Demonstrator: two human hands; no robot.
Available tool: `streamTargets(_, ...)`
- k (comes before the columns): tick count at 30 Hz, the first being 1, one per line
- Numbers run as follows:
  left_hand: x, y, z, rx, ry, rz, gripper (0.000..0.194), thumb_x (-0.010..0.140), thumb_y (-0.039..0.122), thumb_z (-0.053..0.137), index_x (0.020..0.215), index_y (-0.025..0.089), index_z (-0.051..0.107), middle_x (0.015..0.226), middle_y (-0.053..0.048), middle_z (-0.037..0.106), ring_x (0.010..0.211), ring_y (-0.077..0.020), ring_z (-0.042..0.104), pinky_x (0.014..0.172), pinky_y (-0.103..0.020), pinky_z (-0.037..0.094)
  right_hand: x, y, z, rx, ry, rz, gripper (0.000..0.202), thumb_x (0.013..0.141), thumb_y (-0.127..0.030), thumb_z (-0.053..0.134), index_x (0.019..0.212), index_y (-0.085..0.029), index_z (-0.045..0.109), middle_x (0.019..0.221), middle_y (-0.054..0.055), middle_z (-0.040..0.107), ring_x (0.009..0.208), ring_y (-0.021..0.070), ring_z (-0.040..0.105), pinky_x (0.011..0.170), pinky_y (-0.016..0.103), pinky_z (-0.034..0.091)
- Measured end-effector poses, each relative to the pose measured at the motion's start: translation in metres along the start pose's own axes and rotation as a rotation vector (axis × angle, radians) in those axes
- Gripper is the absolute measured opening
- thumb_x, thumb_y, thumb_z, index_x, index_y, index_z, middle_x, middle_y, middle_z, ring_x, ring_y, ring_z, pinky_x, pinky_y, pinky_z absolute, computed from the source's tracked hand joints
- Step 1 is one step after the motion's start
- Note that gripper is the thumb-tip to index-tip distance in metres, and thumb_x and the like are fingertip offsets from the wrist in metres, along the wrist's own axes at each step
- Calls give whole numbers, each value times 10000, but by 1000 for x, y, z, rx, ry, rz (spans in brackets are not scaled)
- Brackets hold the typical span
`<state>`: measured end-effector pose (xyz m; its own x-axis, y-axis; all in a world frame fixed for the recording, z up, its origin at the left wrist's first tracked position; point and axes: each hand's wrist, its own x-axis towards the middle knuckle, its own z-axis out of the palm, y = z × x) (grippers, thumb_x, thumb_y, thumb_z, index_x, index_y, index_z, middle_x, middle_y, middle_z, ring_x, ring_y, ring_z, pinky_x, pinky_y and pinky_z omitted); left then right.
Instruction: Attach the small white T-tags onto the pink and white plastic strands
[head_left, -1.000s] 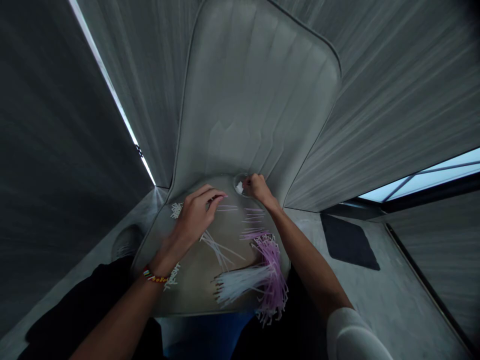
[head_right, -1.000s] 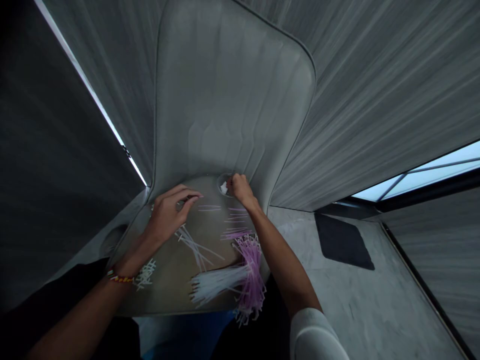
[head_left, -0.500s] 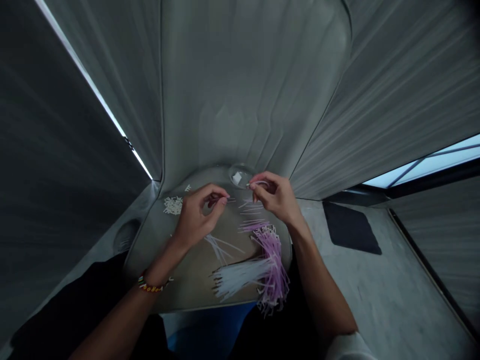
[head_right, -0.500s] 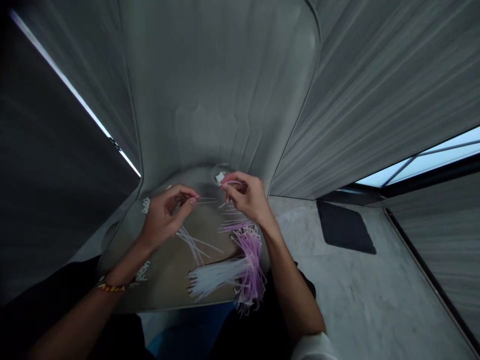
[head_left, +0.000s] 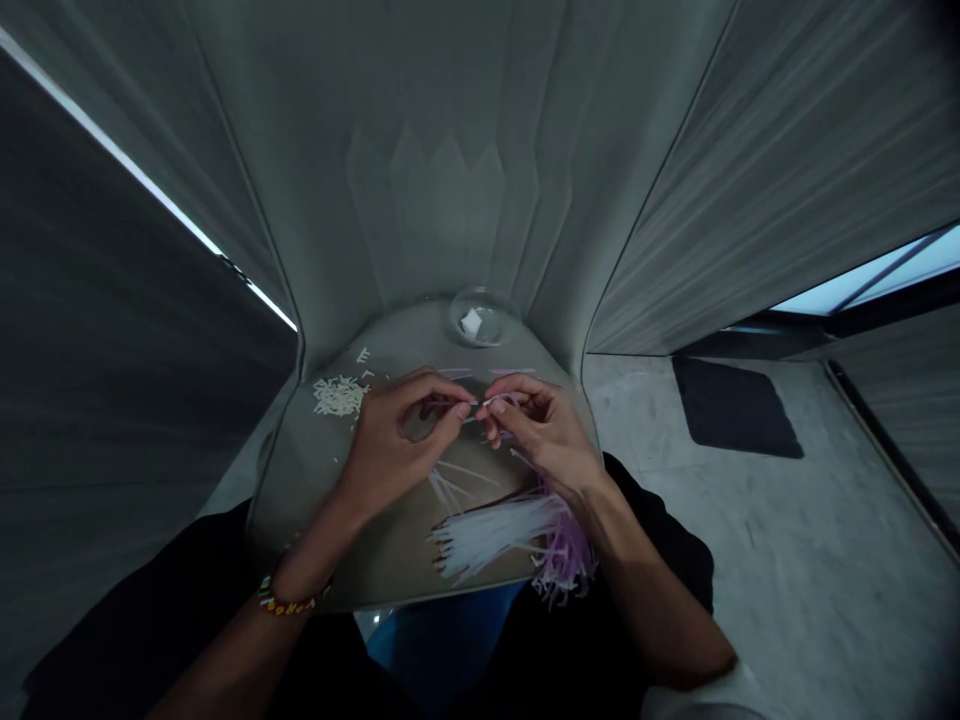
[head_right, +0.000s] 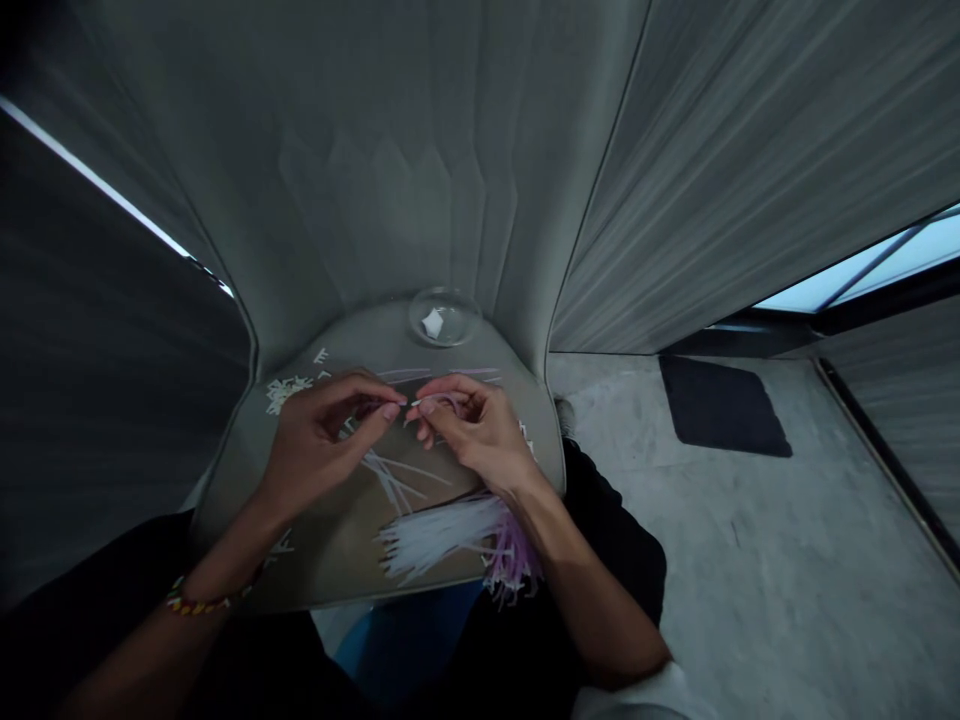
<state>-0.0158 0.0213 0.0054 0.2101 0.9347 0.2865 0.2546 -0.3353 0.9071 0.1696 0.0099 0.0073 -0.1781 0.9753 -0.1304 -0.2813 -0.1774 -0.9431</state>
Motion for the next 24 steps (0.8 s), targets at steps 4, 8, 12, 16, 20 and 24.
streamTargets(4,-2,1,4,0,-15,0,60,904,235,689,930,234,743,871,-21,720,795,-160,663,698,-290,520,-4,1,0,51,20,11,214,814,-379,821,899,-211,720,775,9,732,611,114,620,584,263,544)
streamTargets(8,-3,2,5,-39,-5,1,44,898,217,693,893,241,730,858,-13,707,786,-158,651,703,-295,520,-9,2,-4,61,2,7,181,833,-360,810,877,-207,724,801,20,746,600,105,611,582,254,529)
streamTargets(12,-4,5,6,-60,-22,2,37,891,219,684,866,225,711,841,-20,689,775,-161,635,699,-298,521,-11,2,-6,67,-36,-3,163,842,-351,803,882,-211,729,817,21,747,602,106,608,585,256,518)
streamTargets(16,-7,9,10,-82,-35,-10,50,891,232,680,846,220,696,812,-22,671,756,-158,629,695,-297,523,-13,1,-3,62,-44,11,211,792,-378,840,858,-214,725,759,2,724,581,106,597,585,260,521)
streamTargets(20,-9,12,13,-154,-16,-45,47,889,243,692,846,225,693,803,-19,671,760,-162,646,700,-300,535,-13,1,0,67,-63,15,217,789,-398,838,846,-222,725,736,-8,707,575,105,591,583,262,525)
streamTargets(24,-8,12,15,-211,7,-98,32,889,233,706,894,227,737,837,-15,717,795,-159,683,747,-290,560,-13,4,0,106,-56,4,189,814,-375,821,860,-222,720,776,-3,720,575,100,585,573,260,508)
